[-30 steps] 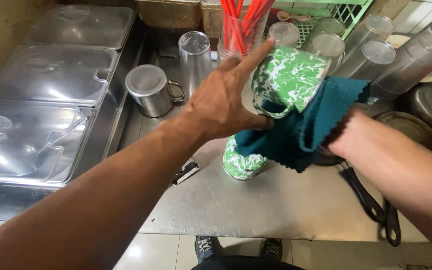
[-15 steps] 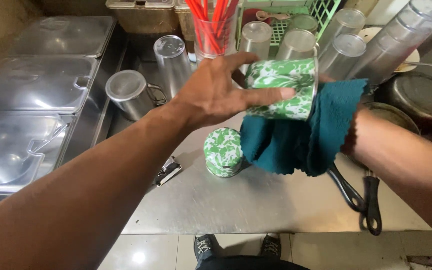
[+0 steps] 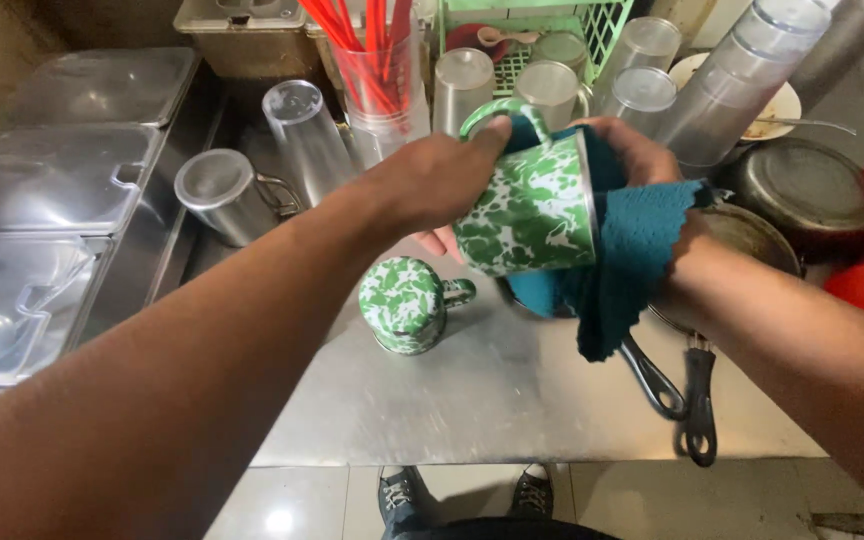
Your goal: The recorder uses a blue cloth to dry the inside and outside of green patterned enamel mugs at a cafe counter.
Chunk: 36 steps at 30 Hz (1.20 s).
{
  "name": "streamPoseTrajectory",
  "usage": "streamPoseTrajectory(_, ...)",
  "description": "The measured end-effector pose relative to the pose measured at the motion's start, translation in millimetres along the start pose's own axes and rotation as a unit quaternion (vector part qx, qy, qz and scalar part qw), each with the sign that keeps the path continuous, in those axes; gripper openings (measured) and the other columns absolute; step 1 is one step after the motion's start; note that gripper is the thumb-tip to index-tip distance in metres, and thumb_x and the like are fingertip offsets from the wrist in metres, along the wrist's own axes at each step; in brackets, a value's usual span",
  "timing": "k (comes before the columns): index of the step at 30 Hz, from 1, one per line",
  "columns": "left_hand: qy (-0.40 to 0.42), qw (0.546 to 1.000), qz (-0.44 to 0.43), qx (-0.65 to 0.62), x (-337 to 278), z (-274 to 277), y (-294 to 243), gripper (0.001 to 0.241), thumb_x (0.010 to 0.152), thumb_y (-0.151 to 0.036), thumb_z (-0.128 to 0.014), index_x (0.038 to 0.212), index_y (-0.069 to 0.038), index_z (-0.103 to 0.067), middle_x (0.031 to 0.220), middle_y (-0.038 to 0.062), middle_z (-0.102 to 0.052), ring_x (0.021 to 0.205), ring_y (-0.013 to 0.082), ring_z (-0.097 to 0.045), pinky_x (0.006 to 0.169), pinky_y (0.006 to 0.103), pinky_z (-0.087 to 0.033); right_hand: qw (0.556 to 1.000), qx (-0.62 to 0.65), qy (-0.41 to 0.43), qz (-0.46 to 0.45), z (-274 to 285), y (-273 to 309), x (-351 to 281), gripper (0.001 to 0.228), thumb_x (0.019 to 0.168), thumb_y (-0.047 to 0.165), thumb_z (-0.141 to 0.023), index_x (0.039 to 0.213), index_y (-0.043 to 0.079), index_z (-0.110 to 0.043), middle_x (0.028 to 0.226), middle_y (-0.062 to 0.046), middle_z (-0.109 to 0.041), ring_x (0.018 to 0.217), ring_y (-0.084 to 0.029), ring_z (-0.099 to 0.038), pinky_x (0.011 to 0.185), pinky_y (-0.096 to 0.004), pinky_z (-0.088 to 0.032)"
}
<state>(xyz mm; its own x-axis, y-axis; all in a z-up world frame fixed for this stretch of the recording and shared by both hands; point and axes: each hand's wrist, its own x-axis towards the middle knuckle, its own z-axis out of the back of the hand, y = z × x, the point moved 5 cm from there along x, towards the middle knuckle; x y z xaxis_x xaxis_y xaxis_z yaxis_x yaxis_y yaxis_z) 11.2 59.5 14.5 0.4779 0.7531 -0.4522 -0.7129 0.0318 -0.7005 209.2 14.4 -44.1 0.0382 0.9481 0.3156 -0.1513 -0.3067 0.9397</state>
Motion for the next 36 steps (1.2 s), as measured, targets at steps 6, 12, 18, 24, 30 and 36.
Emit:
streamPoseTrajectory(6,-0.267,0.943,-0.111,0.164,24.4,-13.4,-16.8,0.07,0.104,-0.061,-0.035,0.111,-0.004,-0.076,0.101,0.028,-0.071,0.095,0.0474,-0.068,0.089,0.0531,-0.052,0.949,0.251,-0.053,-0.183,22.8,-28.9,-5.2,0.026,0.103,0.023,-0.055,0.123,0.007,-0.063,0.111,-0.007,-0.071,0.099,-0.018,-0.07,0.089,-0.033,-0.059)
streamPoseTrajectory(12,-0.335,0.834,-0.431,0.082,-33.2,-42.5,-57.1,0.049,0.094,-0.018,-0.053,0.143,-0.016,-0.05,0.113,0.024,-0.067,0.102,0.0481,-0.065,0.089,0.0548,-0.052,0.916,0.331,-0.058,-0.217,29.8,-16.4,-21.1,0.029,0.106,0.023,-0.051,0.128,0.006,-0.06,0.117,-0.008,-0.07,0.106,-0.02,-0.069,0.096,-0.035,-0.057)
streamPoseTrajectory(18,-0.283,0.851,-0.429,0.108,-23.4,-56.6,-61.2,0.043,0.105,-0.02,-0.055,0.147,-0.019,-0.044,0.12,0.025,-0.063,0.103,0.0502,-0.064,0.086,0.0594,-0.049,0.873,0.409,-0.064,-0.257,30.4,-0.1,-38.7,0.032,0.109,0.023,-0.046,0.133,0.005,-0.057,0.124,-0.009,-0.068,0.113,-0.021,-0.068,0.103,-0.036,-0.055)
streamPoseTrajectory(24,-0.321,0.868,-0.362,0.112,-15.3,-61.8,-63.4,0.04,0.099,-0.018,-0.056,0.139,-0.021,-0.052,0.11,0.022,-0.071,0.099,0.0495,-0.065,0.084,0.0611,-0.048,0.909,0.332,-0.121,-0.221,47.5,-3.2,-43.9,0.032,0.106,0.026,-0.047,0.126,0.005,-0.06,0.12,-0.011,-0.07,0.108,-0.022,-0.07,0.097,-0.038,-0.058)
streamPoseTrajectory(30,-0.3,0.924,-0.186,0.147,34.2,-41.0,-38.2,0.034,0.093,-0.029,-0.059,0.124,-0.022,-0.071,0.102,0.024,-0.073,0.096,0.0472,-0.068,0.088,0.0559,-0.052,0.986,0.074,-0.08,-0.13,63.9,-7.7,-36.0,0.034,0.101,0.026,-0.051,0.128,0.008,-0.059,0.117,-0.007,-0.071,0.105,-0.017,-0.071,0.096,-0.033,-0.058)
streamPoseTrajectory(36,-0.01,0.988,0.026,0.154,-19.6,-35.3,-45.3,0.034,0.1,-0.021,-0.043,0.108,-0.005,-0.072,0.101,0.01,-0.078,0.083,0.0307,-0.084,0.072,0.0502,-0.063,0.995,-0.048,0.082,0.018,23.5,50.0,-42.7,0.049,0.103,0.045,-0.031,0.125,0.009,-0.057,0.109,-0.004,-0.069,0.102,-0.01,-0.068,0.088,-0.025,-0.056)
